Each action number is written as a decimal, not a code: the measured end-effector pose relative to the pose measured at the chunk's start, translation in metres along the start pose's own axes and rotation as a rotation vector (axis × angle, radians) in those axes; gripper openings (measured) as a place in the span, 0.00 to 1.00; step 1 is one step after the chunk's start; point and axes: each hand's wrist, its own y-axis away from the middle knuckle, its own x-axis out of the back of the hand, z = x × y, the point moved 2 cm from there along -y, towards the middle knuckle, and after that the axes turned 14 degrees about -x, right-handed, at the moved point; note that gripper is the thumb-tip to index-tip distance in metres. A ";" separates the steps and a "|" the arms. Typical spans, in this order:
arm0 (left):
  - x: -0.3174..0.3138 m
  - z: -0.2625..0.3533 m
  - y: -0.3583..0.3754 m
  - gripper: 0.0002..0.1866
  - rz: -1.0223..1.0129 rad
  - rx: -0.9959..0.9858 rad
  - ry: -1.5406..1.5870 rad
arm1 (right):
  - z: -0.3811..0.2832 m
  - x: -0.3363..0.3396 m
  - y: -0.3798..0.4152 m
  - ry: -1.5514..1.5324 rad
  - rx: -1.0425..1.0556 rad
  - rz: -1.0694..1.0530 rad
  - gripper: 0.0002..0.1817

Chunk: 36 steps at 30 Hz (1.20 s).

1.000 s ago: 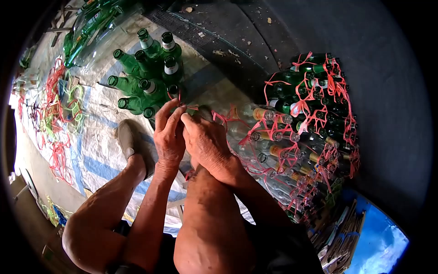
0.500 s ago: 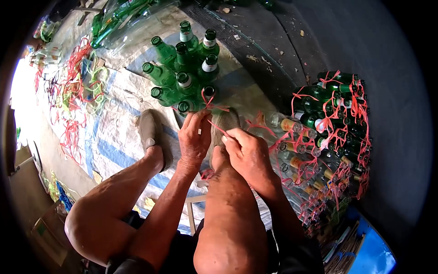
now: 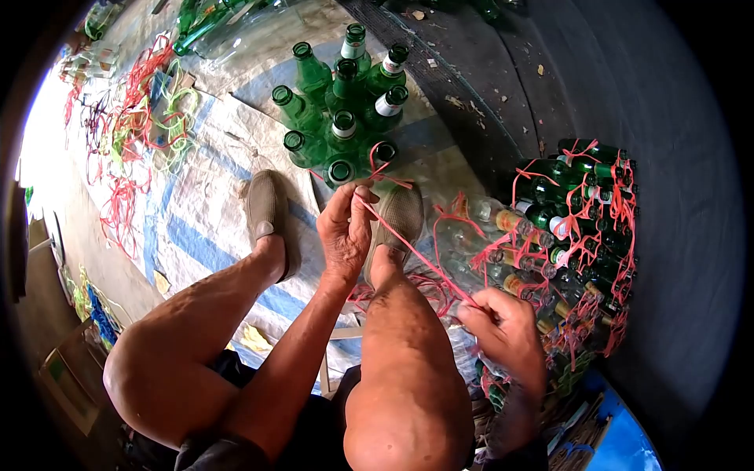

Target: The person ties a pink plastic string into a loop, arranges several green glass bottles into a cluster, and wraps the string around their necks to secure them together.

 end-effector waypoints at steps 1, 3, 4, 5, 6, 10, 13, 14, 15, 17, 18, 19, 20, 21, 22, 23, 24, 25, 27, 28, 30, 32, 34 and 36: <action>0.000 0.002 0.001 0.12 0.021 0.020 0.026 | 0.003 0.010 0.004 0.047 0.052 -0.012 0.06; -0.001 0.004 0.001 0.12 0.064 0.055 0.078 | 0.003 0.023 0.010 0.008 0.110 0.002 0.05; -0.002 0.005 0.002 0.12 0.090 0.083 0.122 | 0.002 0.027 0.013 -0.013 0.139 0.009 0.04; -0.003 0.006 0.003 0.12 0.116 0.110 0.166 | 0.000 0.032 0.018 -0.073 0.128 0.016 0.03; -0.003 0.006 0.003 0.12 0.143 0.135 0.209 | -0.003 0.036 0.022 -0.132 0.118 0.021 0.02; 0.000 0.009 -0.001 0.14 0.149 0.163 0.229 | -0.009 0.057 0.025 -0.236 0.107 -0.043 0.03; 0.002 0.010 -0.003 0.15 0.166 0.171 0.246 | -0.025 0.075 0.030 -0.149 0.122 -0.028 0.06; 0.002 0.009 -0.003 0.16 0.175 0.170 0.266 | -0.030 0.081 0.032 -0.145 0.145 -0.020 0.06; 0.002 0.010 -0.003 0.16 0.183 0.171 0.287 | -0.034 0.087 0.034 -0.141 0.166 -0.011 0.07; 0.002 0.012 -0.003 0.16 0.202 0.201 0.319 | -0.045 0.094 0.034 -0.196 0.331 -0.039 0.13; 0.002 0.013 -0.004 0.16 0.212 0.214 0.336 | -0.049 0.099 0.033 -0.156 0.383 -0.010 0.16; 0.002 0.015 -0.004 0.17 0.207 0.232 0.326 | -0.054 0.104 0.032 -0.115 0.435 0.019 0.18; 0.002 0.018 -0.005 0.17 0.202 0.248 0.314 | -0.063 0.104 0.029 -0.090 0.453 0.071 0.20; 0.003 0.020 -0.006 0.18 0.199 0.261 0.300 | -0.075 0.101 0.025 -0.066 0.475 0.122 0.21; 0.004 0.021 -0.006 0.19 0.227 0.274 0.314 | -0.086 0.098 0.018 -0.071 0.511 0.123 0.21; 0.003 0.022 -0.006 0.19 0.255 0.286 0.328 | -0.100 0.092 0.012 -0.041 0.544 0.131 0.20; 0.004 0.023 -0.006 0.20 0.284 0.297 0.341 | -0.115 0.088 0.003 0.002 0.555 0.128 0.20; 0.007 0.023 -0.007 0.20 0.292 0.315 0.343 | -0.131 0.083 -0.008 0.045 0.569 0.126 0.19; 0.011 0.022 -0.009 0.21 0.310 0.353 0.348 | -0.161 0.065 -0.025 -0.005 0.549 0.093 0.14; 0.013 0.021 -0.009 0.22 0.338 0.315 0.327 | -0.174 0.063 -0.042 0.100 0.687 0.134 0.12; 0.016 0.020 -0.013 0.21 0.403 0.299 0.286 | -0.196 0.054 -0.074 0.263 0.901 0.191 0.07; 0.018 0.018 -0.017 0.21 0.489 0.286 0.282 | -0.213 0.042 -0.105 0.269 0.960 0.189 0.07; 0.021 0.015 -0.022 0.21 0.508 0.265 0.270 | -0.230 0.025 -0.131 0.269 1.063 0.167 0.07; 0.025 0.014 -0.023 0.20 0.533 0.283 0.270 | -0.247 0.007 -0.150 0.266 1.139 0.125 0.07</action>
